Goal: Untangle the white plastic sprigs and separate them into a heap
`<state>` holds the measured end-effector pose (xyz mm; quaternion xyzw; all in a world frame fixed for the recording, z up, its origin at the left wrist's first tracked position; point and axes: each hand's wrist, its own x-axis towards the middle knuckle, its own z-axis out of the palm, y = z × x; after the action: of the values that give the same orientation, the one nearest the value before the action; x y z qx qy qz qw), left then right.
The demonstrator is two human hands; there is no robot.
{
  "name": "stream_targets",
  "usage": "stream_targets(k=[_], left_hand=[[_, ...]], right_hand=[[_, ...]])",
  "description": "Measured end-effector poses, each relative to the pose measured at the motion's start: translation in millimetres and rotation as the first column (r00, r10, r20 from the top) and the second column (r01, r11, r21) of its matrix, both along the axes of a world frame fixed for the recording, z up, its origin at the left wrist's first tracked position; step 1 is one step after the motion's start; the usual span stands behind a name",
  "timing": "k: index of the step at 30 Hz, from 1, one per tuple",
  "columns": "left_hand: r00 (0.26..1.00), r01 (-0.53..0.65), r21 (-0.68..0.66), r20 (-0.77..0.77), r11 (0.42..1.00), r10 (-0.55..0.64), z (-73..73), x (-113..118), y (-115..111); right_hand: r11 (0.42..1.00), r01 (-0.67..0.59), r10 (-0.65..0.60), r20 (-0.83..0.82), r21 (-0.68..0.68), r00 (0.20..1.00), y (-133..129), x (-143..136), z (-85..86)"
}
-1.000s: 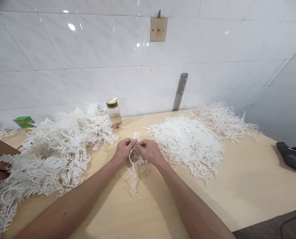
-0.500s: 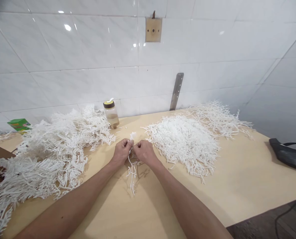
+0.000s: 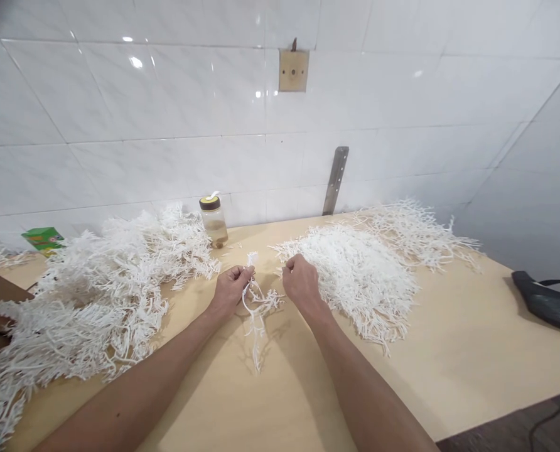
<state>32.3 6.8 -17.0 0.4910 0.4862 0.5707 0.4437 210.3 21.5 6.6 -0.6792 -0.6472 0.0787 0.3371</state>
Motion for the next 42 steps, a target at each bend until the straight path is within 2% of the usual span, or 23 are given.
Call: stream_targets(k=[3, 6, 8, 10, 15, 24, 27, 29, 32, 34, 35, 37, 39, 42], left_hand=[[1.0, -0.011, 0.0, 0.027, 1.0, 0.011, 0.4, 1.5, -0.2], [0.999, -0.03, -0.008, 0.042, 1.0, 0.031, 1.2, 2.2, -0.5], [0.998, -0.037, -0.018, 0.047, 0.999, 0.038, 1.0, 2.3, -0.5], [0.998, -0.037, -0.024, 0.053, 0.999, 0.038, 0.0, 2.4, -0.1], [0.997, -0.043, -0.027, 0.06, 0.999, 0.045, -2.2, 2.8, 1.6], [0.998, -0.04, -0.024, 0.052, 0.999, 0.041, -1.1, 2.6, 0.5], [0.998, -0.044, -0.024, 0.035, 0.999, 0.045, -1.6, 2.2, 0.7], [0.998, -0.06, -0.021, 0.019, 0.998, 0.06, -0.9, 0.7, 1.2], [0.995, -0.09, -0.012, 0.032, 0.996, 0.09, 1.9, -3.1, 2.6], [0.995, -0.068, -0.023, 0.067, 0.997, 0.07, 3.9, -5.3, 3.4], [0.995, -0.046, -0.037, 0.085, 0.998, 0.049, 4.6, -5.9, 3.7], [0.992, -0.01, -0.076, 0.126, 0.997, 0.02, 5.9, -6.0, 4.1], [0.987, 0.01, -0.112, 0.16, 0.994, 0.008, 7.3, -5.0, 4.0], [0.982, 0.035, -0.138, 0.189, 0.99, -0.009, 10.5, -3.3, 2.9]], right_hand=[[0.997, 0.002, 0.0, -0.028, 0.079, 1.0, -1.4, 4.1, 5.8], [0.981, -0.193, 0.19, -0.132, -0.009, 0.973, -9.0, -7.3, 11.1], [0.939, -0.336, 0.316, -0.205, -0.071, 0.927, -15.5, -19.0, 11.9], [0.909, -0.407, 0.374, -0.251, -0.093, 0.893, -20.6, -29.1, 10.0], [0.891, -0.44, 0.397, -0.273, -0.117, 0.876, -24.0, -37.0, 3.6], [0.848, -0.494, 0.386, -0.413, -0.193, 0.825, -24.2, -35.8, 5.4], [0.835, -0.531, 0.444, -0.389, -0.147, 0.807, -26.4, -35.5, 6.0], [0.803, -0.589, 0.532, -0.333, -0.093, 0.778, -30.0, -36.2, 8.5], [0.702, -0.711, 0.679, -0.261, -0.042, 0.686, -36.2, -37.2, 15.0], [0.648, -0.76, 0.721, -0.28, -0.053, 0.634, -37.6, -35.5, 19.4], [0.641, -0.765, 0.715, -0.311, -0.069, 0.627, -36.8, -33.3, 21.2], [0.674, -0.731, 0.655, -0.375, -0.102, 0.656, -32.4, -26.2, 23.3], [0.773, -0.625, 0.536, -0.418, -0.106, 0.734, -25.6, -16.5, 24.0], [0.924, -0.37, 0.297, -0.431, -0.095, 0.852, -15.3, -1.4, 23.6]])
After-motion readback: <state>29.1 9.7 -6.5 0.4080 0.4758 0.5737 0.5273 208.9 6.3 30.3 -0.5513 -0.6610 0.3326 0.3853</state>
